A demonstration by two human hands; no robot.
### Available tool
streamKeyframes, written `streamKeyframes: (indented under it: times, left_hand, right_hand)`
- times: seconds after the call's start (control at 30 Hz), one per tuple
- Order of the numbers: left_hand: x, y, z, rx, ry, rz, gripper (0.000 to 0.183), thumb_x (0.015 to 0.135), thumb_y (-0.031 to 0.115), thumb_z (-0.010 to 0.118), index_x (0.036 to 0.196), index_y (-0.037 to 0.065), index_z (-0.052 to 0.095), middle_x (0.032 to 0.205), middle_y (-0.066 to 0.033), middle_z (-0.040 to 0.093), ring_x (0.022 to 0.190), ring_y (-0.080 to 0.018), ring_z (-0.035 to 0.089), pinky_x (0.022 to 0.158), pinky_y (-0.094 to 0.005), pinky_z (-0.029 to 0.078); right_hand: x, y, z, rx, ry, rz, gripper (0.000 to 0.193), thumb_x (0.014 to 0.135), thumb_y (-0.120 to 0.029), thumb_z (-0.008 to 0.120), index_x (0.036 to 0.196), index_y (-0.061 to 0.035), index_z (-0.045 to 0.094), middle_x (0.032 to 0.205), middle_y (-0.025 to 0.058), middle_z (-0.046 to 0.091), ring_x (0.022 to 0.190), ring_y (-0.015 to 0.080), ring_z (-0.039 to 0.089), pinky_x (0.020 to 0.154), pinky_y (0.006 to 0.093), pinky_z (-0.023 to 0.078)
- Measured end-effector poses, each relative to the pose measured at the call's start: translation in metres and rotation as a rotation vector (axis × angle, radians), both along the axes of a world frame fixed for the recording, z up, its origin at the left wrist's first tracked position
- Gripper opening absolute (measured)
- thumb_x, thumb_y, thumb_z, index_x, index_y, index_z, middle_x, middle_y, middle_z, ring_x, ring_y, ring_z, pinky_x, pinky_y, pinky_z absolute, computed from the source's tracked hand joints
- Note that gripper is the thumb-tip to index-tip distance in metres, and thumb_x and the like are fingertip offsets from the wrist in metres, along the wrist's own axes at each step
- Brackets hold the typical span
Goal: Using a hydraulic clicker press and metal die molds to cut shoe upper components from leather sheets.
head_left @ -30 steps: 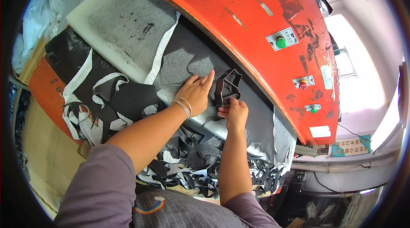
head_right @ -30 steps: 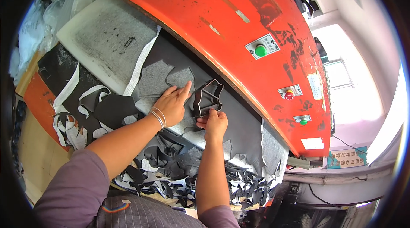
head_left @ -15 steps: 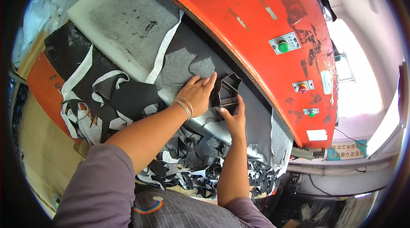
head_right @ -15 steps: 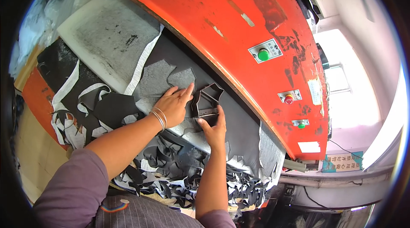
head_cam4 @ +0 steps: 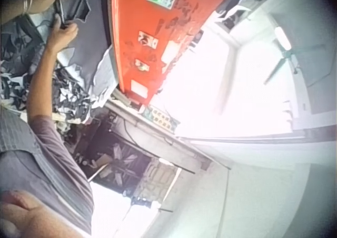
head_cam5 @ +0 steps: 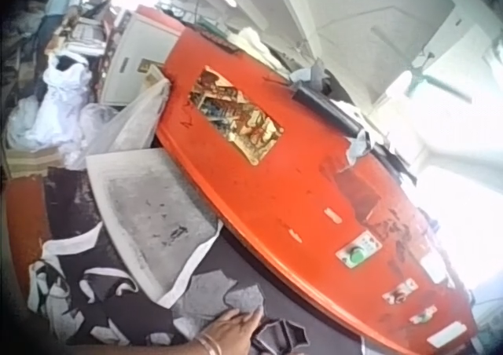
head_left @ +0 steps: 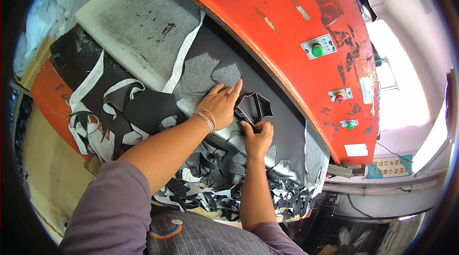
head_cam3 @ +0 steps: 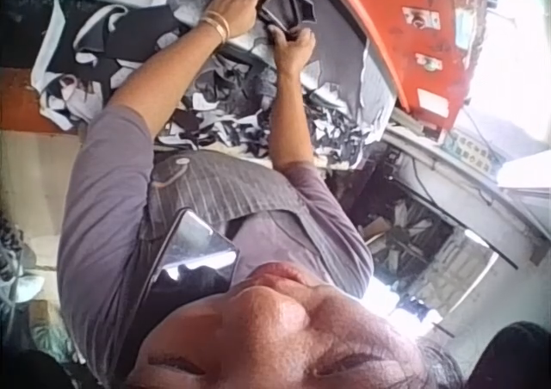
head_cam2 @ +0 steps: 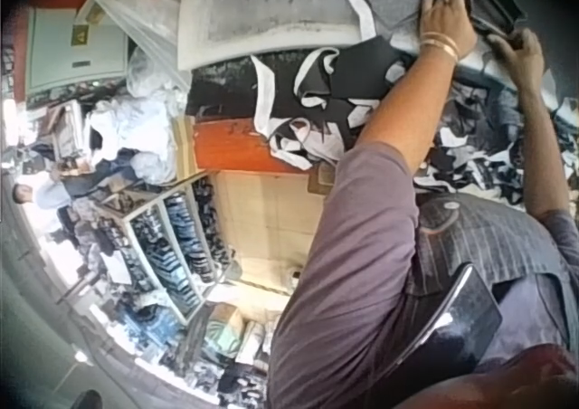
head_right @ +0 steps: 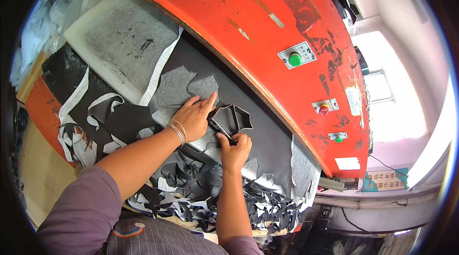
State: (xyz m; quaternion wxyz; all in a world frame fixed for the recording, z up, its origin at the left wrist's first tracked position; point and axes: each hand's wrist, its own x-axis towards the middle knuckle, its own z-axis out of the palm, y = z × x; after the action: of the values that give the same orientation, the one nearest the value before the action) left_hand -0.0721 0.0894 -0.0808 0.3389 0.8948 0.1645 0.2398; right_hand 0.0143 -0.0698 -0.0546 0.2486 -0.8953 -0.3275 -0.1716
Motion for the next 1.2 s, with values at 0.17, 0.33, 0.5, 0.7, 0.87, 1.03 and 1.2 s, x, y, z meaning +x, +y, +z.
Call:
streamKeyframes:
  times: [0.17, 0.33, 0.5, 0.7, 0.87, 1.03, 1.2]
  left_hand:
    - [-0.003, 0.003, -0.002, -0.012, -0.042, 0.014, 0.076, 0.081, 0.003, 0.048, 0.146, -0.003, 0.010, 0.125, -0.0132, 0.058, 0.120, -0.0262, 0.051, 0.110, -0.0425, 0.027]
    - [-0.010, 0.004, -0.001, -0.037, -0.044, 0.014, 0.075, 0.081, 0.005, 0.050, 0.146, -0.004, 0.011, 0.131, -0.0190, 0.052, 0.122, -0.0281, 0.049, 0.111, -0.0419, 0.027]
    - [-0.002, -0.001, -0.004, 0.053, -0.009, 0.014, 0.077, 0.081, 0.008, 0.051, 0.145, -0.006, 0.012, 0.135, -0.0222, 0.047, 0.129, -0.0278, 0.042, 0.112, -0.0407, 0.023]
    - [0.014, 0.011, 0.016, 0.049, 0.146, -0.057, 0.075, 0.082, 0.010, 0.051, 0.146, -0.004, 0.015, 0.135, -0.0213, 0.047, 0.134, -0.0249, 0.037, 0.111, -0.0413, 0.020]
    - [0.029, 0.025, 0.018, 0.056, 0.162, -0.037, 0.067, 0.083, 0.009, 0.049, 0.144, -0.003, 0.025, 0.132, -0.0205, 0.051, 0.131, -0.0257, 0.040, 0.110, -0.0398, 0.023]
    - [0.021, 0.013, 0.005, 0.042, 0.006, -0.026, 0.064, 0.082, 0.007, 0.049, 0.142, -0.004, 0.027, 0.129, -0.0196, 0.053, 0.126, -0.0268, 0.046, 0.111, -0.0402, 0.026]
    - [0.024, 0.012, 0.006, 0.110, 0.096, -0.056, 0.065, 0.084, 0.010, 0.047, 0.144, -0.004, 0.024, 0.133, -0.0206, 0.050, 0.128, -0.0247, 0.045, 0.113, -0.0377, 0.024]
  right_hand:
    - [-0.015, 0.011, 0.024, -0.220, 0.092, -0.059, 0.044, 0.069, -0.043, 0.080, 0.074, -0.0050, 0.057, 0.071, 0.0098, 0.060, 0.068, 0.0313, 0.059, 0.066, 0.0425, 0.046]
    - [-0.029, 0.037, 0.033, -0.365, 0.122, -0.136, 0.040, 0.075, -0.040, 0.076, 0.082, -0.0025, 0.063, 0.070, 0.0127, 0.064, 0.065, 0.0269, 0.063, 0.064, 0.0353, 0.050]
    - [0.018, -0.025, 0.026, -0.016, 0.096, 0.140, 0.060, 0.078, -0.022, 0.076, 0.129, -0.0035, 0.050, 0.105, 0.0149, 0.065, 0.095, 0.0238, 0.063, 0.081, 0.0342, 0.049]
    - [0.059, -0.053, -0.009, -0.175, 0.072, 0.280, 0.073, 0.077, -0.020, 0.076, 0.137, -0.0006, 0.041, 0.108, 0.0174, 0.064, 0.102, 0.0261, 0.061, 0.089, 0.0355, 0.046]
    - [0.054, -0.045, -0.011, -0.118, 0.215, 0.160, 0.076, 0.070, -0.021, 0.082, 0.133, 0.0005, 0.046, 0.104, 0.0166, 0.064, 0.095, 0.0239, 0.061, 0.086, 0.0332, 0.047]
    - [0.061, -0.050, -0.011, 0.016, 0.232, 0.164, 0.080, 0.067, -0.030, 0.084, 0.134, -0.0053, 0.048, 0.111, 0.0187, 0.061, 0.102, 0.0302, 0.059, 0.090, 0.0391, 0.047]
    - [0.045, -0.046, -0.009, -0.036, 0.187, 0.127, 0.082, 0.062, -0.036, 0.086, 0.126, 0.0000, 0.051, 0.112, 0.0171, 0.060, 0.101, 0.0311, 0.058, 0.088, 0.0392, 0.047]
